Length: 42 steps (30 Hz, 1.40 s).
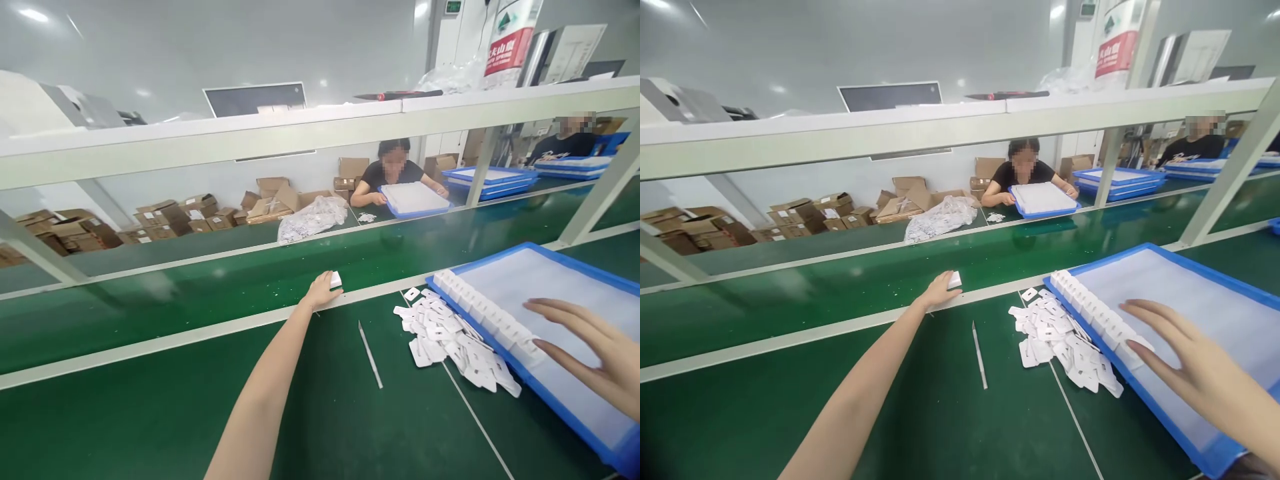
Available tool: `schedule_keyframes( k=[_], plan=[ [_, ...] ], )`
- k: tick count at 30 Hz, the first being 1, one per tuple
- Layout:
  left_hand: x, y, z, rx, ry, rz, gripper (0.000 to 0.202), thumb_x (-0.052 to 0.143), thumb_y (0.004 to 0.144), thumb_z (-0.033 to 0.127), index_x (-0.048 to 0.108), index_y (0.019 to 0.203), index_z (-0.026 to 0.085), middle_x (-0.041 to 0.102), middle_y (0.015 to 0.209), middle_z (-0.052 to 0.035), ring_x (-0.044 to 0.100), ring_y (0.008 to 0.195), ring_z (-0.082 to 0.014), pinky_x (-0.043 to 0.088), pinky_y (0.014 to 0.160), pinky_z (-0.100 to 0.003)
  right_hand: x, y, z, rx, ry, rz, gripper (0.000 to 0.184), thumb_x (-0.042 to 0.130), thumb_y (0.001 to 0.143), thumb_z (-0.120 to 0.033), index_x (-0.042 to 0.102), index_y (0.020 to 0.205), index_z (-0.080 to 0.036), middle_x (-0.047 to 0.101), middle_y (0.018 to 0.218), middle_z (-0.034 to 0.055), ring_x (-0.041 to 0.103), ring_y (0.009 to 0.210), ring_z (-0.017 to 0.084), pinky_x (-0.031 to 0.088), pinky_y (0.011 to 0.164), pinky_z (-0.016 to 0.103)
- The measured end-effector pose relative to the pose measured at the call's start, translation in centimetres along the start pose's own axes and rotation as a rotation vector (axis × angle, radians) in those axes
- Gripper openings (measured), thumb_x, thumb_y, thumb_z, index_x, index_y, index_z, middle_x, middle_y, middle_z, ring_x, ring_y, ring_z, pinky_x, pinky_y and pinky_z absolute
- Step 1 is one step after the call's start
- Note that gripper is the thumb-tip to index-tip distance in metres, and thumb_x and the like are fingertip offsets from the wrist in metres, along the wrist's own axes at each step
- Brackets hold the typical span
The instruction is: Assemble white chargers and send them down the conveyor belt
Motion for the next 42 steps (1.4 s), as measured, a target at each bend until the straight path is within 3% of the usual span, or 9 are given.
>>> schedule_keyframes(
  k=[2, 6, 9, 15, 18, 21, 25, 31, 42],
  plan=[
    [0.5, 0.9, 0.4, -0.005, -0.007, -0.023, 0.039, 0.063, 0.094, 0.037, 0.057, 0.128, 0.017, 0.058, 0.133, -0.0112, 0.06, 0.118, -0.0262, 0.052, 0.099, -0.05, 1.0, 2.4, -5.0, -0.141, 0.06, -0.17, 0.04, 0.044, 0.098, -0.051, 0.053, 0.136, -0.04, 0.059, 0.139, 0.0044, 0.061, 0.123, 0.031, 0.057, 0.099, 0.045],
    [-0.8, 0.6, 3.7, 0.064, -0.089, 0.026, 0.037, 0.064, 0.093, 0.034, 0.058, 0.125, 0.016, 0.06, 0.129, -0.0111, 0.061, 0.115, -0.0259, 0.053, 0.098, -0.05, 8.4, 7.7, -12.1, -0.364, -0.065, -0.604, 0.036, 0.044, 0.1, -0.024, 0.064, 0.13, -0.02, 0.063, 0.133, 0.0132, 0.061, 0.12, 0.033, 0.05, 0.102, 0.051],
    [-4.0, -2.6, 8.1, 0.243, -0.217, 0.123, 0.044, 0.072, 0.086, 0.026, 0.055, 0.126, 0.018, 0.059, 0.13, -0.0123, 0.06, 0.118, -0.0256, 0.051, 0.103, -0.046, 13.8, 12.7, -12.2, -0.336, -0.11, -0.619, 0.032, 0.05, 0.092, -0.004, 0.071, 0.115, -0.01, 0.067, 0.123, 0.0195, 0.062, 0.118, 0.033, 0.047, 0.104, 0.052],
    [-14.6, -14.0, 13.3, 0.726, -0.515, 0.381, 0.055, 0.078, 0.081, 0.027, 0.049, 0.128, 0.025, 0.063, 0.13, -0.011, 0.061, 0.123, -0.0249, 0.052, 0.104, -0.043, 20.4, 16.7, -8.8, -0.322, -0.032, -0.693, 0.024, 0.067, 0.094, -0.032, 0.068, 0.11, -0.015, 0.069, 0.118, 0.0096, 0.066, 0.108, 0.022, 0.054, 0.095, 0.044],
    [-18.3, -18.1, 13.4, 0.872, -0.591, 0.478, 0.053, 0.076, 0.083, 0.02, 0.05, 0.129, 0.026, 0.064, 0.129, -0.0112, 0.062, 0.122, -0.0228, 0.053, 0.103, -0.041, 21.2, 17.2, -7.7, -0.31, 0.045, -0.695, 0.022, 0.066, 0.089, -0.033, 0.072, 0.101, -0.015, 0.072, 0.112, 0.0128, 0.069, 0.102, 0.026, 0.057, 0.09, 0.043],
    [-19.8, -20.0, 13.3, 0.918, -0.623, 0.514, 0.052, 0.074, 0.085, 0.019, 0.049, 0.13, 0.025, 0.064, 0.129, -0.0121, 0.062, 0.123, -0.0225, 0.055, 0.102, -0.04, 21.3, 17.8, -7.0, -0.269, 0.115, -0.674, 0.028, 0.057, 0.083, -0.038, 0.075, 0.091, -0.018, 0.075, 0.104, 0.017, 0.072, 0.095, 0.033, 0.059, 0.084, 0.044],
    [-20.0, -21.1, 13.0, 0.924, -0.647, 0.522, 0.052, 0.073, 0.085, 0.019, 0.048, 0.13, 0.027, 0.065, 0.128, -0.0107, 0.062, 0.123, -0.0228, 0.058, 0.097, -0.038, 21.1, 17.6, -6.8, -0.208, 0.17, -0.655, 0.04, 0.046, 0.083, -0.042, 0.075, 0.098, -0.02, 0.075, 0.109, 0.0161, 0.072, 0.1, 0.034, 0.06, 0.086, 0.042],
    [-20.5, -21.5, 12.3, 0.945, -0.702, 0.525, 0.051, 0.074, 0.084, 0.018, 0.049, 0.129, 0.025, 0.064, 0.128, -0.0115, 0.063, 0.122, -0.0232, 0.056, 0.099, -0.039, 21.8, 16.1, -7.7, -0.175, 0.191, -0.677, 0.042, 0.058, 0.071, -0.039, 0.075, 0.106, -0.022, 0.07, 0.124, 0.0135, 0.067, 0.11, 0.036, 0.056, 0.093, 0.045],
    [-21.0, -20.8, 10.6, 0.989, -0.957, 0.483, 0.065, 0.086, 0.071, 0.016, 0.054, 0.126, 0.023, 0.066, 0.124, -0.0094, 0.063, 0.119, -0.0224, 0.053, 0.101, -0.036, 22.1, 17.4, -5.5, 0.142, 0.478, -0.54, 0.042, 0.076, 0.057, -0.041, 0.071, 0.091, -0.018, 0.073, 0.083, 0.0138, 0.07, 0.082, 0.035, 0.057, 0.073, 0.045]
  ],
)
Point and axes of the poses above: each hand's wrist, its own y-axis towards the middle knuckle, its own x-axis out of the palm, z = x × y, the point moved 9 cm from there along y, towards the middle knuckle
